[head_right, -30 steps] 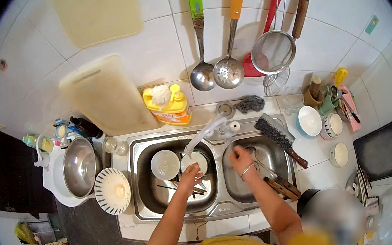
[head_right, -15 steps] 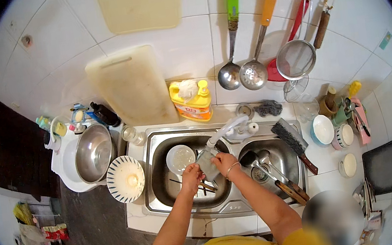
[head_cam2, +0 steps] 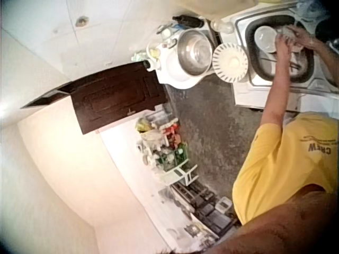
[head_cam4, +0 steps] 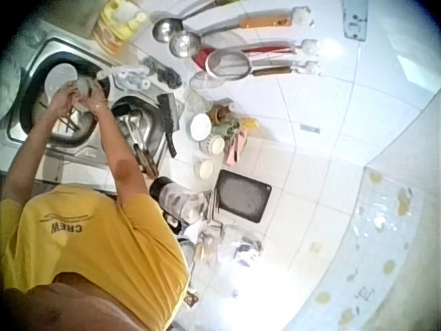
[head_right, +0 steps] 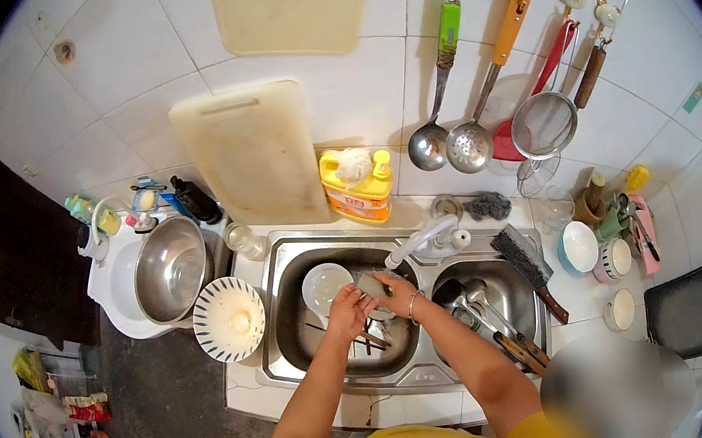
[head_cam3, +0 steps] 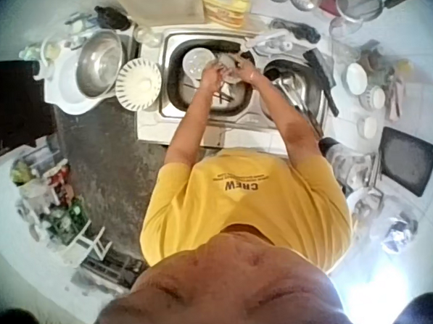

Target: The person washes several bowls, cups, and a pair of chopsticks in a sink by hand, rinsing each item under running water and placing them on the counter.

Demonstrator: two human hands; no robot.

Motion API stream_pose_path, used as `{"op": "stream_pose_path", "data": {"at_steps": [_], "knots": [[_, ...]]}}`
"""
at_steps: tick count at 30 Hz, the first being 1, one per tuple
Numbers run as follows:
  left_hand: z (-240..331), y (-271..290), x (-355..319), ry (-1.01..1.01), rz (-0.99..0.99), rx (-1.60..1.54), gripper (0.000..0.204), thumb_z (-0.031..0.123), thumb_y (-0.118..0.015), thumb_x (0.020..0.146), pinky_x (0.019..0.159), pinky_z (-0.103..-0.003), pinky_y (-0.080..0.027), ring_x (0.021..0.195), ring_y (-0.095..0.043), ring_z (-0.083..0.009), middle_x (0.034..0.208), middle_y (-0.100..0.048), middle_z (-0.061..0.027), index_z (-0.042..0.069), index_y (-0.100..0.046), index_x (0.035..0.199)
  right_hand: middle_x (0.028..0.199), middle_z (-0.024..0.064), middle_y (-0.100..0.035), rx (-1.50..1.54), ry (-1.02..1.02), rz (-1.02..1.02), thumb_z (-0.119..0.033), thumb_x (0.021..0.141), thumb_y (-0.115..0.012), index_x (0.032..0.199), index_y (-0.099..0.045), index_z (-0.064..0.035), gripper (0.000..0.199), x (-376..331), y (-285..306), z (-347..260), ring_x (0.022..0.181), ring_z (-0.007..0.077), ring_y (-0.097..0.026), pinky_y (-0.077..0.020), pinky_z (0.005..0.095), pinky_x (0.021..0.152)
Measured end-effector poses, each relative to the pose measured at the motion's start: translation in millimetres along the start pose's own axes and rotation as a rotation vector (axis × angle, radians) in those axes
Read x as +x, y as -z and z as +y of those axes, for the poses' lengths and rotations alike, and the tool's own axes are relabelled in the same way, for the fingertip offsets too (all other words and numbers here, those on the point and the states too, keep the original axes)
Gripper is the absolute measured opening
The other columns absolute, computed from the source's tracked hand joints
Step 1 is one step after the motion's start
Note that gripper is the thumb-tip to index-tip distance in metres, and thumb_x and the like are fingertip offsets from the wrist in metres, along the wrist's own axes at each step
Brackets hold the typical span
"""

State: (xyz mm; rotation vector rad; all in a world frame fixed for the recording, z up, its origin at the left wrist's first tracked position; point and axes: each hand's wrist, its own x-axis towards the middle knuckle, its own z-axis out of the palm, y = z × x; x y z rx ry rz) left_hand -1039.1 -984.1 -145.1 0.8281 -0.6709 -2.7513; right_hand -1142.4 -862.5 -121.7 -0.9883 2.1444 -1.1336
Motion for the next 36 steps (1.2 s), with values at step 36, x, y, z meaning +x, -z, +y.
{"op": "stream_pose_path", "data": {"at_steps": [36], "knots": [[-32,5,13,-0.074,0.336,1.692,0.056,0.009,-0.042,0.077,0.078,-0.047,-0.043,0.086,-0.056,-0.0419,0.092,-0.057,-0.0293,-0.002,-0.026,0.13,0.101,0.02,-0.055,-0.311,-0.144,0.522,-0.015,0.074,-0.058,0.108,-0.051,-0.0049,0.036,-32,46,28,0.098,0.0334,-0.053,-0.0423,0.0374,0.088]]}}
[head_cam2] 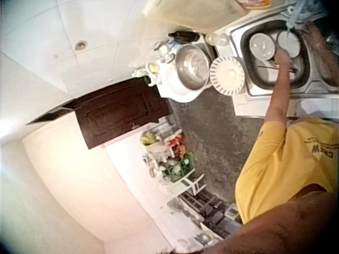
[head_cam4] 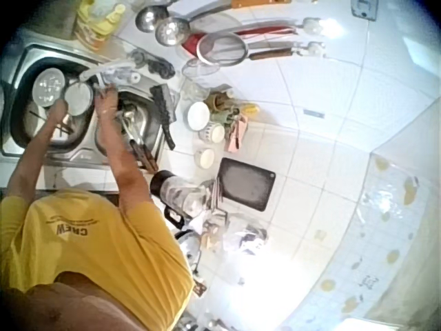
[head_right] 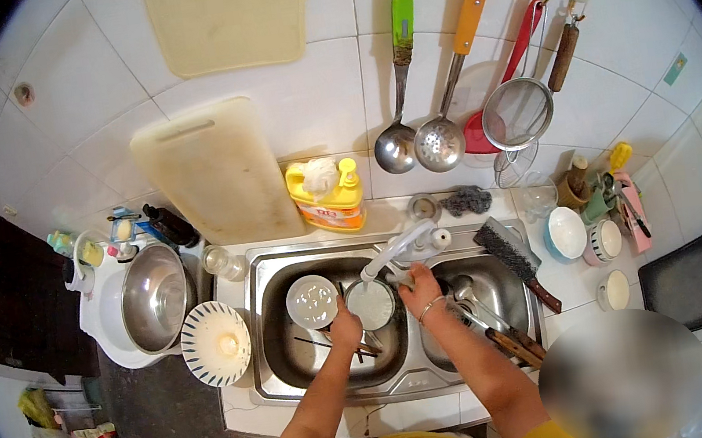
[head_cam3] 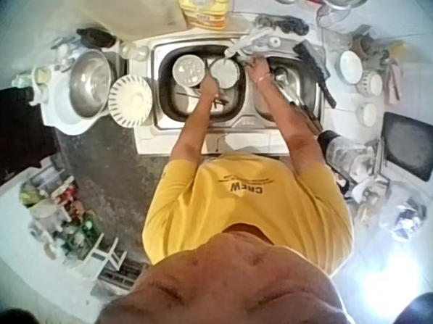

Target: The person washes several bowls, cups, and a pair of chopsticks in a sink by hand, rinsing each item under running water and placing them on the counter.

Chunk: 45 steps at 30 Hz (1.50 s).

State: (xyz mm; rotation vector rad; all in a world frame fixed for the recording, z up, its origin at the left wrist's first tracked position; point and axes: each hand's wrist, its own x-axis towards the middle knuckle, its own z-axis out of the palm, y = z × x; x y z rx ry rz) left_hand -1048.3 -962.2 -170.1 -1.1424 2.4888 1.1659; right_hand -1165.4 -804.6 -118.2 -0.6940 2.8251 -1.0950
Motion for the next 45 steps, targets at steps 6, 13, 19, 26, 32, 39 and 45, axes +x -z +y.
{"op": "stream_pose_path", "data": {"at_steps": [6,13,19,26,32,39,45], "knots": [[-26,-9,-1,-0.147,0.123,-0.322,0.043,0.008,-0.044,0.078,0.057,-0.042,-0.048,0.064,-0.06,-0.0348,0.076,-0.059,-0.0251,-0.006,-0.035,0.117,0.119,0.0227,-0.047,-0.353,0.187,-0.242,-0.012,0.079,-0.053,0.13,-0.035,-0.0086,0.054,64,1,-11,0.112,0.0356,-0.044,-0.0384,0.0368,0.094],[3,26,-19,0.148,-0.21,-0.968,0.028,0.0,-0.039,0.078,0.039,-0.033,-0.053,0.046,-0.059,-0.0268,0.065,-0.057,-0.0191,-0.011,-0.038,0.104,0.112,0.0238,-0.052,-0.357,0.069,-0.336,-0.02,0.081,-0.047,0.121,-0.042,-0.0017,0.044,80,-9,-18,0.104,0.0361,-0.05,-0.0396,0.0385,0.089],[10,31,-20,0.176,-0.15,-0.955,0.025,0.002,-0.038,0.079,0.037,-0.029,-0.048,0.046,-0.058,-0.0221,0.066,-0.059,-0.0188,-0.011,-0.043,0.099,0.116,0.0239,-0.05,-0.339,0.001,-0.385,-0.025,0.082,-0.045,0.124,-0.04,-0.0039,0.047,81,2,-27,0.108,0.0359,-0.048,-0.0385,0.038,0.091],[6,30,-20,0.156,-0.133,-0.88,0.023,0.003,-0.039,0.079,0.036,-0.03,-0.046,0.044,-0.057,-0.0209,0.06,-0.058,-0.0168,-0.01,-0.046,0.096,0.118,0.0245,-0.048,-0.327,-0.048,-0.391,-0.027,0.083,-0.042,0.127,-0.038,-0.0043,0.049,79,3,-35,0.109,0.0359,-0.047,-0.0371,0.037,0.093],[19,32,-27,0.111,-0.147,-0.88,0.021,0.004,-0.04,0.079,0.034,-0.029,-0.044,0.042,-0.056,-0.0205,0.058,-0.057,-0.0164,-0.008,-0.044,0.096,0.122,0.0235,-0.045,-0.338,-0.013,-0.333,-0.021,0.081,-0.046,0.128,-0.035,-0.0047,0.051,80,-12,-6,0.112,0.0357,-0.044,-0.0378,0.0376,0.092],[21,33,-25,0.087,-0.162,-0.839,0.02,0.005,-0.042,0.08,0.033,-0.03,-0.044,0.041,-0.056,-0.0205,0.058,-0.057,-0.016,-0.008,-0.043,0.095,0.098,0.0135,-0.054,-0.391,0.405,-0.326,-0.012,0.073,-0.051,0.099,-0.055,-0.0069,0.026,21,19,-59,0.089,0.0302,-0.053,-0.0432,0.0395,0.081],[23,43,-16,-0.02,-0.179,-0.691,0.02,0.004,-0.042,0.077,0.034,-0.029,-0.045,0.041,-0.056,-0.0195,0.057,-0.057,-0.0142,-0.009,-0.047,0.092,0.095,0.0156,-0.058,-0.124,0.509,-0.577,-0.014,0.066,-0.059,0.102,-0.056,-0.0047,0.036,-22,-13,-64,0.093,0.0298,-0.054,-0.0423,0.0393,0.082]]}}
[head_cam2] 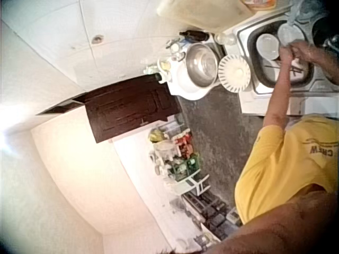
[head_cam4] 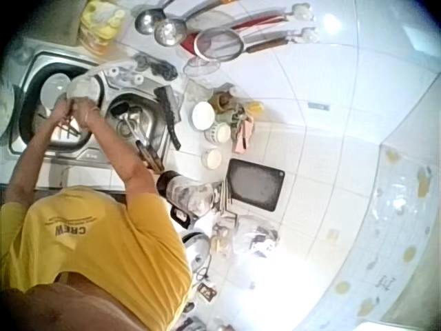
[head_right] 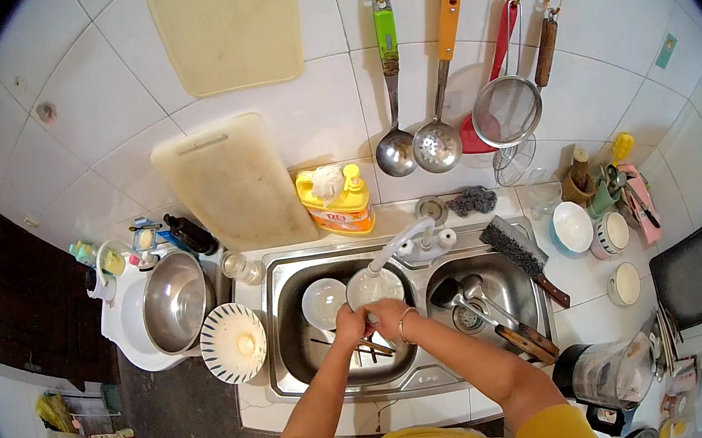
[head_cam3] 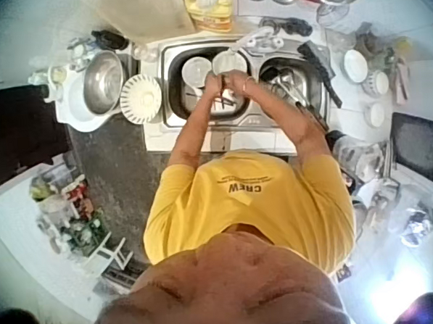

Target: The person washes several bowls, cups, and a pair of chopsticks in a sink by hand, rinsing each item under running water and placing them on the counter.

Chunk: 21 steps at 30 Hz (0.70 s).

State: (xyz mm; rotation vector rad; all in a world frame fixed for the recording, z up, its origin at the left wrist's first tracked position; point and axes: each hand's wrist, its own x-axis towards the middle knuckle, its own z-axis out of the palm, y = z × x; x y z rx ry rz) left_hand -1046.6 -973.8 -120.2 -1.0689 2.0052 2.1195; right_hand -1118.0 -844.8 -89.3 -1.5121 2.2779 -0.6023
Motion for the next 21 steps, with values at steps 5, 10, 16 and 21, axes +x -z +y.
{"op": "stream_pose_path", "data": {"at_steps": [5,10,16,21], "knots": [[4,27,11,0.013,-0.191,0.203,0.022,0.007,-0.045,0.076,0.036,-0.031,-0.045,0.041,-0.056,-0.0222,0.058,-0.056,-0.0175,-0.012,-0.049,0.086,0.099,0.0119,-0.059,-0.254,0.052,-0.276,-0.017,0.068,-0.061,0.107,-0.053,-0.008,0.041,-16,16,2,0.098,0.0278,-0.053,-0.0316,0.0393,0.095],[-5,39,4,0.323,-0.255,-0.027,0.037,0.021,-0.052,0.081,0.05,-0.034,-0.05,0.068,-0.06,-0.0217,0.087,-0.058,-0.0136,0.002,-0.044,0.111,0.07,0.0047,-0.056,-0.267,0.336,0.055,-0.018,0.067,-0.06,0.079,-0.056,-0.0108,0.014,-25,0,13,0.075,0.0252,-0.056,-0.0382,0.0395,0.085],[-15,1,-31,0.098,0.061,-0.573,0.055,0.036,-0.054,0.079,0.064,-0.042,-0.047,0.097,-0.049,-0.0255,0.116,-0.044,-0.0093,0.018,-0.032,0.126,0.088,0.0115,-0.057,0.081,0.052,0.321,-0.011,0.063,-0.062,0.093,-0.054,-0.0072,0.032,-28,-42,-37,0.085,0.0306,-0.055,-0.0435,0.0381,0.078],[-3,36,-19,0.407,-0.266,-0.264,0.063,0.05,-0.051,0.076,0.069,-0.043,-0.048,0.097,-0.052,-0.0264,0.115,-0.047,-0.0086,0.019,-0.031,0.127,0.102,0.0101,-0.056,-0.172,0.425,0.085,-0.013,0.061,-0.065,0.1,-0.054,-0.0112,0.041,-27,-4,11,0.092,0.0267,-0.056,-0.0379,0.0413,0.09]]}}
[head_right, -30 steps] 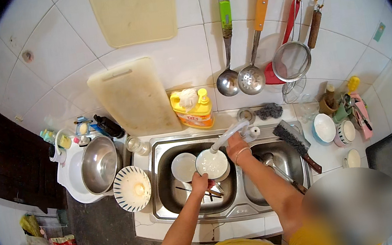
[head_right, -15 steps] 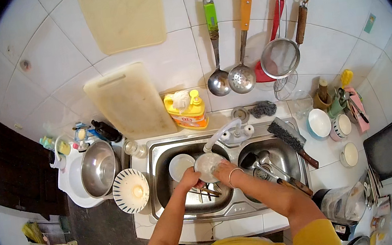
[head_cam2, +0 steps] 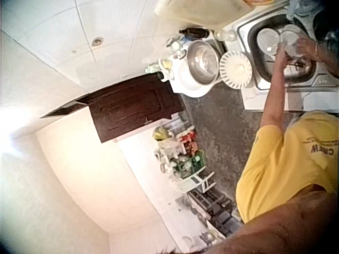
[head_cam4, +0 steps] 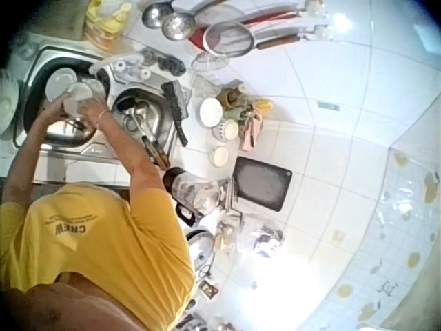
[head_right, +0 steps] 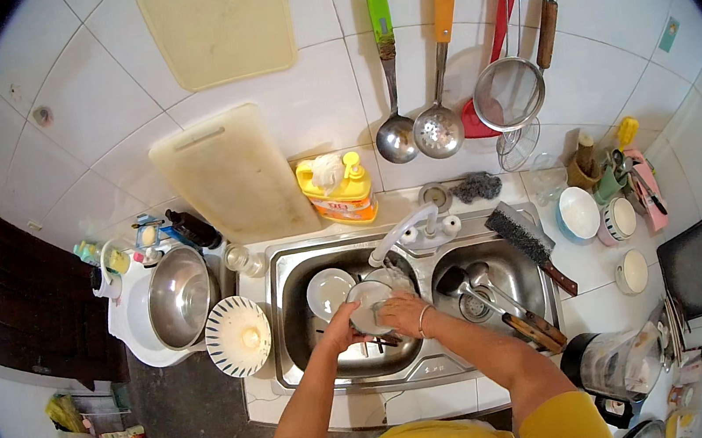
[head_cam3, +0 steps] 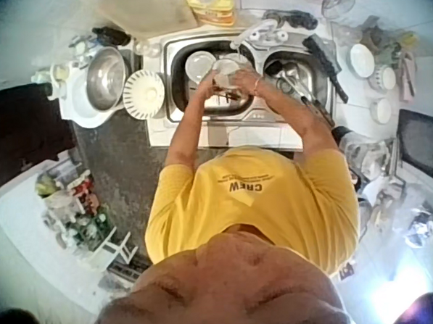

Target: The person washes several bowls, cups, and a pair of chopsticks in a sink by hand, rinsing each item under running water and placing them on the counter.

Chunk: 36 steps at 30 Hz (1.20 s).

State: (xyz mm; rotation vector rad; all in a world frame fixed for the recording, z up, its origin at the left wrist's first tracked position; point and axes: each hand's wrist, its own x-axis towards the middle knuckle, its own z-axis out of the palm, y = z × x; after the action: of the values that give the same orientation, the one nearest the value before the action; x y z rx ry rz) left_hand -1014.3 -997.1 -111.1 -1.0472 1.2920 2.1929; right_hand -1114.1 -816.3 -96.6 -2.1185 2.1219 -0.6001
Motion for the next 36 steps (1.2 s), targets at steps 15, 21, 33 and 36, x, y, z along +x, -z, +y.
{"op": "stream_pose_path", "data": {"at_steps": [15,21,33,36], "knots": [[-17,-16,18,-0.198,0.105,-0.267,0.054,0.042,-0.054,0.079,0.062,-0.034,-0.051,0.084,-0.054,-0.0219,0.102,-0.05,-0.0079,0.014,-0.037,0.122,0.089,0.004,-0.061,0.031,-0.243,-0.069,-0.019,0.067,-0.066,0.092,-0.059,-0.012,0.027,1,-14,1,0.091,0.021,-0.056,-0.0283,0.0424,0.099],[-22,2,41,-0.138,0.007,-0.24,0.048,0.033,-0.047,0.082,0.053,-0.036,-0.05,0.088,-0.054,-0.0235,0.107,-0.05,-0.0092,0.015,-0.034,0.124,0.095,0.0059,-0.061,0.152,-0.333,0.013,-0.017,0.07,-0.062,0.105,-0.055,-0.0141,0.036,-2,-46,-7,0.096,0.0253,-0.055,-0.0258,0.0432,0.101],[-4,-4,27,-0.108,-0.104,-0.084,0.054,0.039,-0.051,0.08,0.059,-0.04,-0.053,0.096,-0.052,-0.0271,0.112,-0.046,-0.0113,0.015,-0.031,0.126,0.09,0.0061,-0.062,0.032,-0.194,-0.098,-0.016,0.069,-0.063,0.099,-0.055,-0.0121,0.031,-9,-19,7,0.09,0.024,-0.057,-0.0306,0.0426,0.097],[-6,-7,30,-0.07,-0.017,-0.154,0.055,0.039,-0.051,0.081,0.059,-0.039,-0.054,0.095,-0.053,-0.0277,0.113,-0.046,-0.0109,0.015,-0.031,0.126,0.087,0.0052,-0.062,0.056,-0.237,-0.09,-0.016,0.068,-0.063,0.098,-0.056,-0.0115,0.031,-11,-13,13,0.088,0.0222,-0.058,-0.032,0.0427,0.096]]}}
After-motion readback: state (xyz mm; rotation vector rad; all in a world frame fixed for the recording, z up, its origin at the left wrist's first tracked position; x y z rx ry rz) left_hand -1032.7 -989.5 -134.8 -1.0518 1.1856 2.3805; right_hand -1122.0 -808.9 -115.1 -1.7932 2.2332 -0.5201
